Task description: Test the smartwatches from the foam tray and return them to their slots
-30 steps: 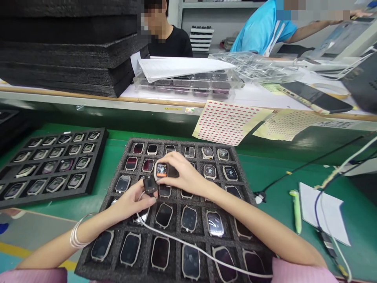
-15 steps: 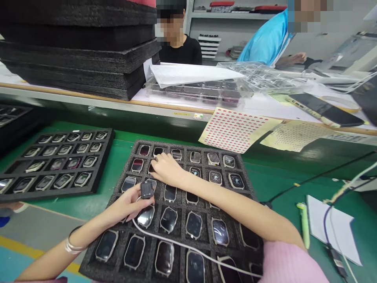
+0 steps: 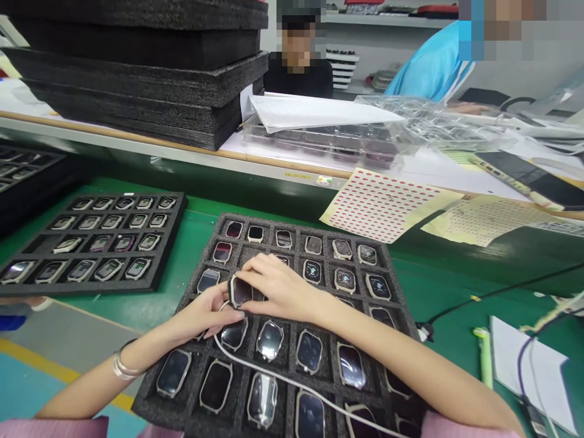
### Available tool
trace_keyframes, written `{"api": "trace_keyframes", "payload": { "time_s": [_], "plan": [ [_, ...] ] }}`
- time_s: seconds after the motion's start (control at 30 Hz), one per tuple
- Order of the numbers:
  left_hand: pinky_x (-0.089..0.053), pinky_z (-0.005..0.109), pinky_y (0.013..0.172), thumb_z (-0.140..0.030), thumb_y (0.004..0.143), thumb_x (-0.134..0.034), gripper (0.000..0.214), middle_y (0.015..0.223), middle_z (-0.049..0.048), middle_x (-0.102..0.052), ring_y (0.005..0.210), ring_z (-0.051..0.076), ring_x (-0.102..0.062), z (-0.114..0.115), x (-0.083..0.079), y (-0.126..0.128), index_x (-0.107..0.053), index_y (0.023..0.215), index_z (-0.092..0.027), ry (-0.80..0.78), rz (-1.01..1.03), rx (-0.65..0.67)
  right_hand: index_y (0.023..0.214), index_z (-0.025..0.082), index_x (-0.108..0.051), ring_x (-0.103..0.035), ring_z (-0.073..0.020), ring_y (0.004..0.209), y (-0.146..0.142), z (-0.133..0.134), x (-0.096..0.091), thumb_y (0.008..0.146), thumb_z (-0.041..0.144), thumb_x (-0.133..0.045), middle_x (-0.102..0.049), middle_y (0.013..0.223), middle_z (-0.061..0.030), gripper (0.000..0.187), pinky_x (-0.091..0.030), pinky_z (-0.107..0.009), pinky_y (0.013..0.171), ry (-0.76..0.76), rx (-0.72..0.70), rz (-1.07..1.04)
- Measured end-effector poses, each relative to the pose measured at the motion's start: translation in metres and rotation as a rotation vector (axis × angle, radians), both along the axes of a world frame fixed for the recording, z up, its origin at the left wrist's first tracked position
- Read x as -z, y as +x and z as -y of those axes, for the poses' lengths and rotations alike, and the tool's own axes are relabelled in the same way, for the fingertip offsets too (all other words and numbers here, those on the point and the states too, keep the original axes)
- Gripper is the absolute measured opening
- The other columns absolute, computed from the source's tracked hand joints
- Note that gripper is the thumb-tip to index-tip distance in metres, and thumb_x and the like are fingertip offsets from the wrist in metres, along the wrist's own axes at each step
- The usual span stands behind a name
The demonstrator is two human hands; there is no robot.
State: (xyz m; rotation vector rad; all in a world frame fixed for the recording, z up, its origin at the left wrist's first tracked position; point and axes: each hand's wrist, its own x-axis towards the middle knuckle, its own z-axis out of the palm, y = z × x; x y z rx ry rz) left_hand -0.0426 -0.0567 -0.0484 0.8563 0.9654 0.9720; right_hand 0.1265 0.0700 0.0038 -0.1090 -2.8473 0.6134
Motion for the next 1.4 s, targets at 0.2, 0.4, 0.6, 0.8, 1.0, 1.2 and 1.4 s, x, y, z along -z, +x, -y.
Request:
{"api": "trace_keyframes", "payload": {
  "time_s": [0.2,0.4,0.6,0.8,1.0,1.2,1.4],
  "plan": [
    [-0.024,0.013,0.029,-0.045,0.086,-0.057,0.037,0.036,-0.0134,-0.04,0.025,0.004,-0.031,0.001,0.002,0.004,-0.048,0.103,-0.014,0.056,-0.113,-0.045,0.123,0.014,-0.052,-0.053,-0.0259,0.106,-0.005,0.015,0.022,0.092,0.035,-0.058,-0.054,0.116,-0.015,0.038,-0.048,-0.042,0.089,-0.06,0.01,-0.023],
    [-0.023,0.013,0.027,-0.045,0.084,-0.06,0.036,0.039,-0.0136,-0.038,0.025,0.003,-0.026,0.002,0.006,0.004,-0.051,0.099,-0.014,0.085,-0.07,-0.104,0.122,0.014,-0.051,-0.057,-0.0257,0.1,-0.005,0.02,0.034,0.091,0.035,-0.06,-0.058,0.109,-0.0135,0.039,-0.051,-0.042,0.084,-0.083,0.052,-0.111],
    [-0.021,0.013,0.026,-0.043,0.083,-0.062,0.033,0.044,-0.0128,-0.038,0.025,0.001,-0.025,0.004,0.005,0.004,-0.053,0.095,-0.014,0.078,-0.05,-0.112,0.128,0.016,-0.048,-0.056,-0.0246,0.1,-0.003,0.024,0.038,0.091,0.031,-0.06,-0.056,0.112,-0.013,0.042,-0.05,-0.04,0.085,-0.128,0.055,-0.147],
    [-0.023,0.014,0.026,-0.045,0.082,-0.063,0.035,0.046,-0.012,-0.04,0.026,0.002,-0.028,0.006,0.006,0.004,-0.052,0.095,-0.015,0.07,-0.061,-0.115,0.131,0.012,-0.045,-0.053,-0.0252,0.101,-0.002,0.024,0.039,0.09,0.03,-0.062,-0.055,0.112,-0.0146,0.047,-0.048,-0.041,0.085,-0.129,0.031,-0.158],
    [-0.022,0.014,0.026,-0.044,0.083,-0.062,0.036,0.043,-0.0121,-0.041,0.025,0.002,-0.029,0.006,0.005,0.005,-0.051,0.097,-0.013,0.072,-0.097,-0.112,0.131,0.013,-0.045,-0.054,-0.0245,0.098,-0.002,0.024,0.04,0.09,0.031,-0.061,-0.055,0.11,-0.0136,0.047,-0.048,-0.041,0.084,-0.156,0.038,-0.155],
    [-0.021,0.014,0.026,-0.046,0.082,-0.062,0.037,0.043,-0.0119,-0.041,0.025,0.003,-0.029,0.006,0.005,0.004,-0.052,0.096,-0.013,0.075,-0.118,-0.107,0.128,0.013,-0.047,-0.054,-0.0242,0.095,-0.002,0.024,0.039,0.09,0.033,-0.063,-0.056,0.107,-0.0133,0.046,-0.049,-0.041,0.082,-0.162,0.045,-0.154],
    [-0.022,0.014,0.026,-0.046,0.083,-0.061,0.036,0.038,-0.0123,-0.041,0.024,0.004,-0.029,0.006,0.008,0.004,-0.052,0.098,-0.014,0.071,-0.128,-0.083,0.121,0.015,-0.052,-0.054,-0.0245,0.098,-0.003,0.022,0.037,0.089,0.035,-0.063,-0.057,0.106,-0.0123,0.04,-0.05,-0.042,0.083,-0.177,0.032,-0.166]
  ]
}}
